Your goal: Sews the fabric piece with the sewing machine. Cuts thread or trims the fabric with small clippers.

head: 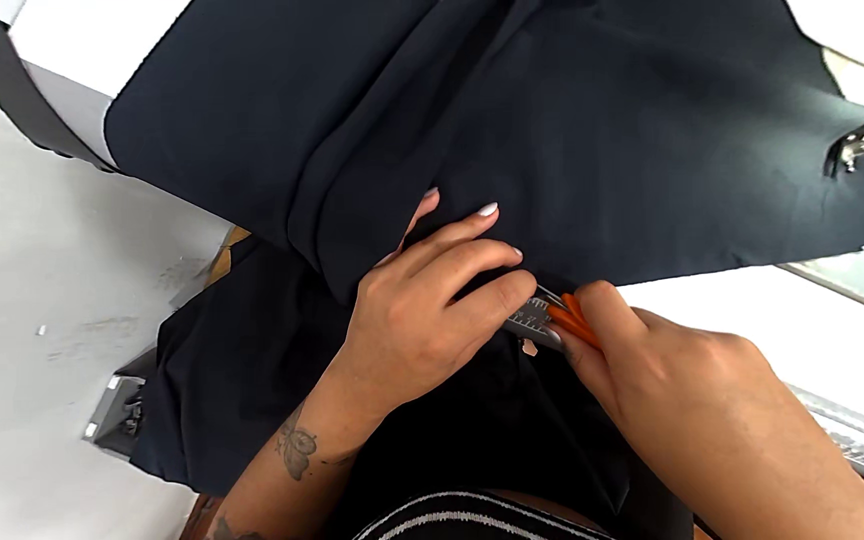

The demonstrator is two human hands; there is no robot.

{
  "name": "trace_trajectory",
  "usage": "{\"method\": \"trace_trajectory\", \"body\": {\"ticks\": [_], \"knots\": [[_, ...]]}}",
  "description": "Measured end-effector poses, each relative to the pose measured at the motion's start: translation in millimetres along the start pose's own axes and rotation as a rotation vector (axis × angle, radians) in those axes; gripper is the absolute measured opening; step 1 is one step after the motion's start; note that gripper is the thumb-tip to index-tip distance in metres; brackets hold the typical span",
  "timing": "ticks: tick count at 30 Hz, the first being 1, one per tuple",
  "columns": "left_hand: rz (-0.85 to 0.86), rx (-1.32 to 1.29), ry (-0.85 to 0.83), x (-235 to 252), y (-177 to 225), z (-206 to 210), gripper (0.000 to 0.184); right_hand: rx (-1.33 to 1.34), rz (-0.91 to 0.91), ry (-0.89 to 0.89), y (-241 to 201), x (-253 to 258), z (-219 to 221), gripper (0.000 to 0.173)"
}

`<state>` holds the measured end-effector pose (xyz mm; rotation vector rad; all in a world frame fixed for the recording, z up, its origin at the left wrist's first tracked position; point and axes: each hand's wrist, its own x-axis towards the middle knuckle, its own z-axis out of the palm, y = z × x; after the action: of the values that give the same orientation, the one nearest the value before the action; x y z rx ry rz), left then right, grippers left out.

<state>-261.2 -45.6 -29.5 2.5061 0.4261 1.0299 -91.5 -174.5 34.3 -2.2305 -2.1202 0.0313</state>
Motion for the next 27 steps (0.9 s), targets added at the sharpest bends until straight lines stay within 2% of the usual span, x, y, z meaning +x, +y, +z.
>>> {"method": "trace_trajectory", "body": {"ticks": [4, 8, 10, 12, 14, 17, 20, 23, 27], "knots": [[-0.001, -0.005, 0.069, 1, 5, 9, 0.009, 0.021, 0.01, 0.03, 1, -3, 2, 0.023], [-0.023, 0.011, 0.045, 1, 6, 6, 0.008, 0.152, 0.046, 0.048, 15, -25, -9, 0.027], [-0.014, 0.021, 0.033, 1, 4, 7, 0.01, 0.301, 0.209, 0.089, 40, -53, -29, 0.032], [-0.02, 0.043, 0.008, -2, 0, 8, 0.015, 0.317, 0.485, 0.187, 75, -89, -52, 0.041], [-0.031, 0.058, 0.002, -7, -7, 11, 0.019, 0.132, 0.786, 0.271, 114, -127, -70, 0.048], [-0.017, 0.074, -0.023, -8, -12, 11, 0.021, -0.131, 1.065, 0.305, 162, -177, -85, 0.04], [-0.002, 0.071, -0.063, 1, -6, 7, 0.019, -0.23, 1.109, 0.249, 197, -221, -93, 0.024], [0.013, 0.075, -0.055, 4, -3, 8, 0.017, -0.239, 1.138, 0.241, 233, -262, -87, 0.021], [0.034, 0.083, -0.045, 8, 2, 7, 0.015, -0.258, 1.223, 0.379, 285, -303, -63, 0.02]]}}
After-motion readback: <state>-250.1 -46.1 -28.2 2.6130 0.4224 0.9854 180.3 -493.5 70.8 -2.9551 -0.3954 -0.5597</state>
